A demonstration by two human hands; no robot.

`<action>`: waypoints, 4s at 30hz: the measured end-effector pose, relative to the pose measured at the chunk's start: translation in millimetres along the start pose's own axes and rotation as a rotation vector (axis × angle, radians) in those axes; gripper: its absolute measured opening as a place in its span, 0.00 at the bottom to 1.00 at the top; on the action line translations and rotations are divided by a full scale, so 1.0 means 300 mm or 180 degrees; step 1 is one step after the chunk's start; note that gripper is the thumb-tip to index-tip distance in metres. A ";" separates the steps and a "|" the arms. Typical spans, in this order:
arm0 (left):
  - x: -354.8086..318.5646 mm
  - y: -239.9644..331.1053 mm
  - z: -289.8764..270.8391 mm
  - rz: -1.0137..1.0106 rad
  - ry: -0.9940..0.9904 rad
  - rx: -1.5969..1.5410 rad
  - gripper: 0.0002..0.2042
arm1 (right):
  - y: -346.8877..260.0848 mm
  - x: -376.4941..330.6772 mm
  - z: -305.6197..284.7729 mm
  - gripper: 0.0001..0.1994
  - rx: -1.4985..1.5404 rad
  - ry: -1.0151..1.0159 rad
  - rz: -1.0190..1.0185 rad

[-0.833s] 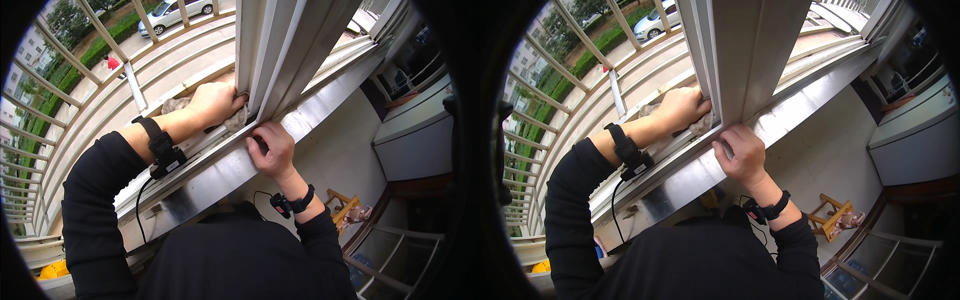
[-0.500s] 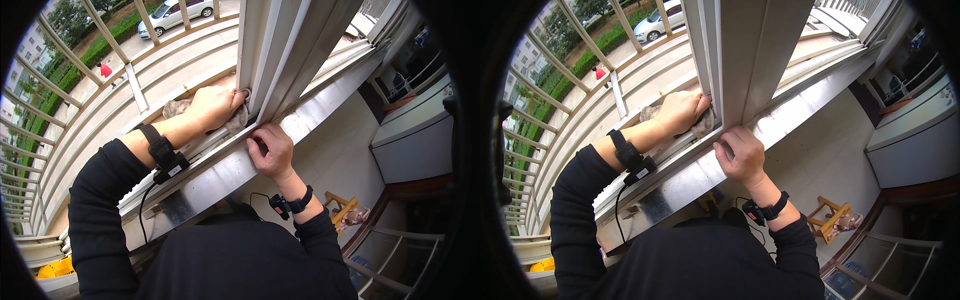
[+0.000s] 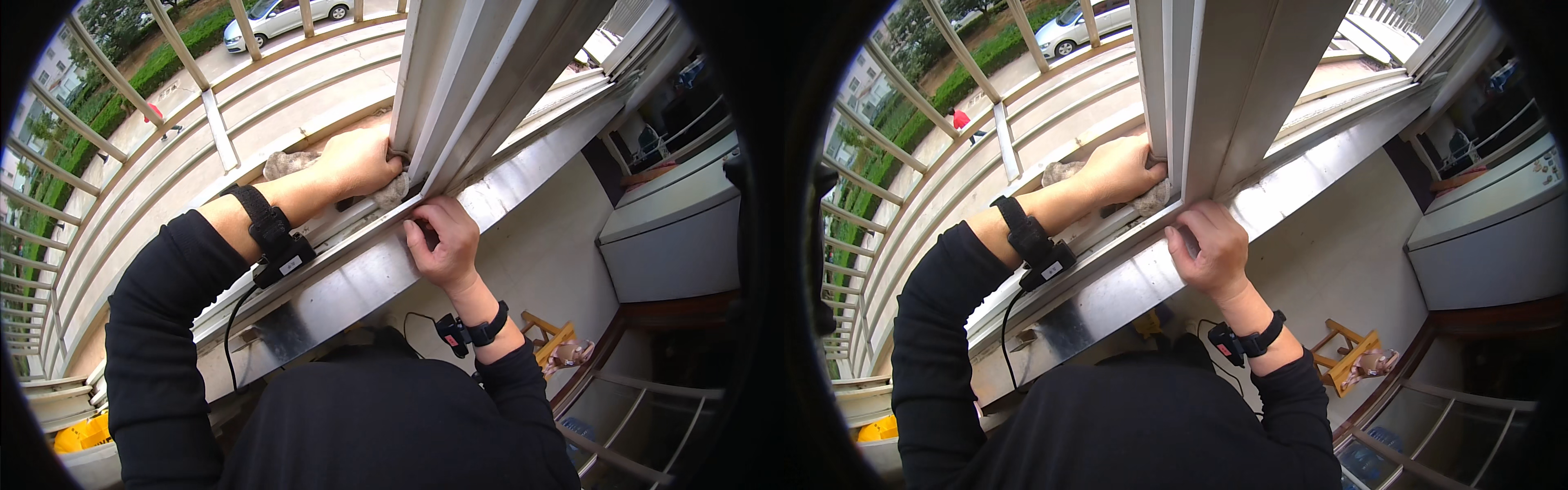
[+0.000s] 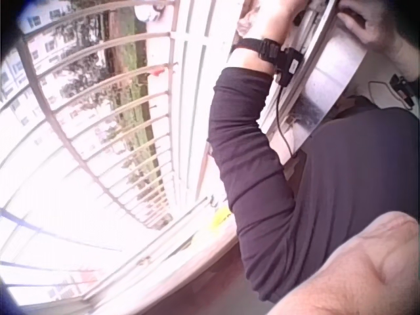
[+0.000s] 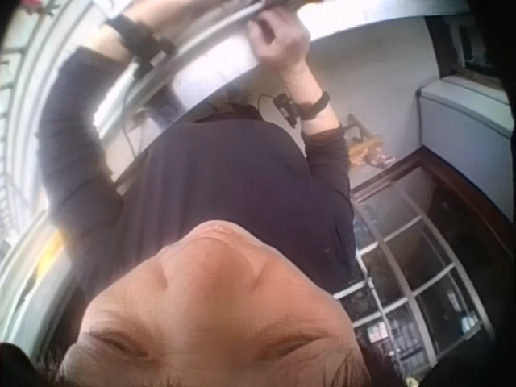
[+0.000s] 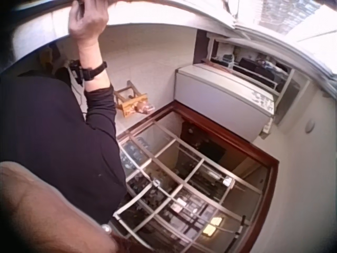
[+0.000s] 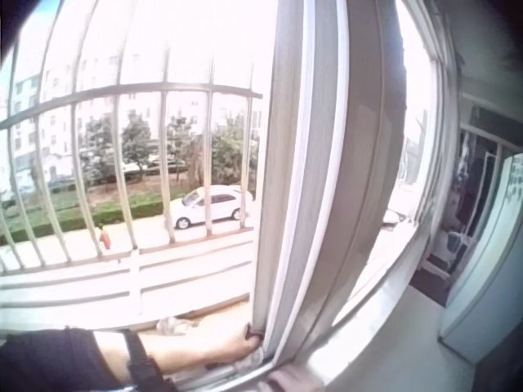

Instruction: The person wipes the exterior window frame and sill with a cloth, then moves to a utility area and washes the cloth in a yellow basin of water.

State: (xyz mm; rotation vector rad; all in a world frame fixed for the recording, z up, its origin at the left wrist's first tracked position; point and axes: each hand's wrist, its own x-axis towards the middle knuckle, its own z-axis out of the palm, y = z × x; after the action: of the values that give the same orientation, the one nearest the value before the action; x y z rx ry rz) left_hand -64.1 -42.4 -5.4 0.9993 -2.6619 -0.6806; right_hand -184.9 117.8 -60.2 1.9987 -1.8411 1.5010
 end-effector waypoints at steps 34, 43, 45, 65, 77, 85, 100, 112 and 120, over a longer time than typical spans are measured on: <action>-0.075 -0.079 0.013 0.0438 0.0532 -0.0247 0.20 | 0.005 0.000 0.001 0.03 0.0010 -0.0061 -0.0231; -0.041 -0.120 0.026 0.0880 0.0581 -0.0187 0.15 | 0.001 -0.003 0.010 0.03 -0.0040 0.0015 -0.0062; -0.049 -0.121 0.010 0.0858 0.0726 -0.0505 0.15 | -0.002 -0.001 0.011 0.03 -0.0025 0.0041 -0.0084; 0.002 -0.147 0.024 0.0838 0.0064 -0.1958 0.18 | -0.013 0.000 0.007 0.04 -0.0153 -0.0028 -0.0169; -0.003 -0.010 -0.060 0.0214 -0.0411 -0.0258 0.18 | -0.012 -0.005 0.013 0.05 -0.0152 -0.0037 -0.0070; -0.016 -0.012 0.017 0.0209 0.0538 0.0474 0.15 | -0.001 -0.011 0.013 0.05 -0.0174 -0.0044 -0.0014; 0.012 0.028 0.018 -0.0542 0.0122 -0.0291 0.18 | -0.001 -0.014 0.014 0.04 -0.0191 0.0012 -0.0126; -0.248 -0.059 -0.080 -0.0409 -0.0184 0.0112 0.22 | 0.018 -0.020 0.013 0.04 -0.0025 -0.0053 -0.0002; -0.611 -0.193 -0.270 -0.0629 -0.0831 0.0267 0.25 | 0.003 -0.018 0.011 0.02 0.0191 -0.0120 -0.0130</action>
State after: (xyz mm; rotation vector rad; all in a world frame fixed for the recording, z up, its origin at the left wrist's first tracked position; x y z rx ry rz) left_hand 134.0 13.3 29.2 1.2909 -2.8592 -0.7944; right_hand -182.8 119.4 -66.0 2.0918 -1.7780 1.5361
